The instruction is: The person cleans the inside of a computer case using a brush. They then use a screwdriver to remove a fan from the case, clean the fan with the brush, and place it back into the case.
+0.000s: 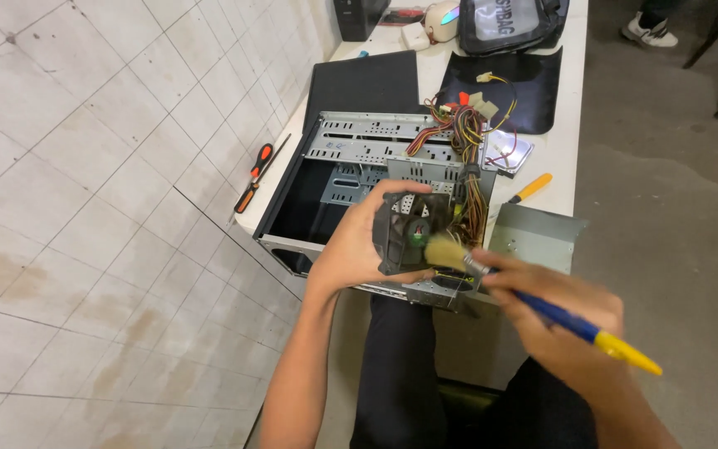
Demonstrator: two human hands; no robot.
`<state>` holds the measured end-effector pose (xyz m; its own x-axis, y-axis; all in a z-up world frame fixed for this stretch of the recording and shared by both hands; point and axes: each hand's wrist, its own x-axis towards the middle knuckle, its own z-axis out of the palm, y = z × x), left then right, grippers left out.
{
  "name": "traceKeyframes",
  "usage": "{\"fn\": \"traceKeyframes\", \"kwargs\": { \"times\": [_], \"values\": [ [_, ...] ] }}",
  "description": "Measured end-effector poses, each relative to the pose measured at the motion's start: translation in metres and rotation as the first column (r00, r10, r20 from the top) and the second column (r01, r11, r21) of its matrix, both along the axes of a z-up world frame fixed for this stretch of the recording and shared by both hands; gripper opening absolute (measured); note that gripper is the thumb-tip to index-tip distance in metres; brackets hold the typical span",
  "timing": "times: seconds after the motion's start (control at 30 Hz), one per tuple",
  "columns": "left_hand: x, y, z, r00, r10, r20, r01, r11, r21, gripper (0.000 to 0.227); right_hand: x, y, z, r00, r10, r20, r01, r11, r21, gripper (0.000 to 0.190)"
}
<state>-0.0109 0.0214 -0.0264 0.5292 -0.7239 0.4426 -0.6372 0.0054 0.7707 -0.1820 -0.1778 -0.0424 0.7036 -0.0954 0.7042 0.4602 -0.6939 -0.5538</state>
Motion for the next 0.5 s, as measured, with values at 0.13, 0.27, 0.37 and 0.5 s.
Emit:
{"fn": "traceKeyframes", "kwargs": {
  "times": [0.13,0.27,0.37,0.5],
  "values": [
    [-0.003,-0.001,0.005,1.0,-0.002,-0.018,0.003,1.0,0.02,0.08,0.002,-0.014,-0.021,0.968,-0.249,0.034,0.25,0.938,-0.24,0.012],
    [-0.004,-0.001,0.005,1.0,0.026,0.01,-0.026,1.0,0.013,0.08,0.003,-0.013,-0.019,0.996,-0.073,0.059,0.082,0.983,-0.164,0.008],
    [-0.007,-0.001,0.007,1.0,0.024,-0.003,-0.024,1.0,0.01,0.08,0.003,-0.009,-0.001,0.978,-0.187,0.094,0.194,0.979,-0.069,0.004],
    [-0.009,-0.002,0.008,0.999,0.038,-0.014,-0.038,0.999,0.019,0.082,0.025,-0.013,-0.01,0.993,0.115,-0.025,-0.111,0.986,0.124,0.013]
  ]
}}
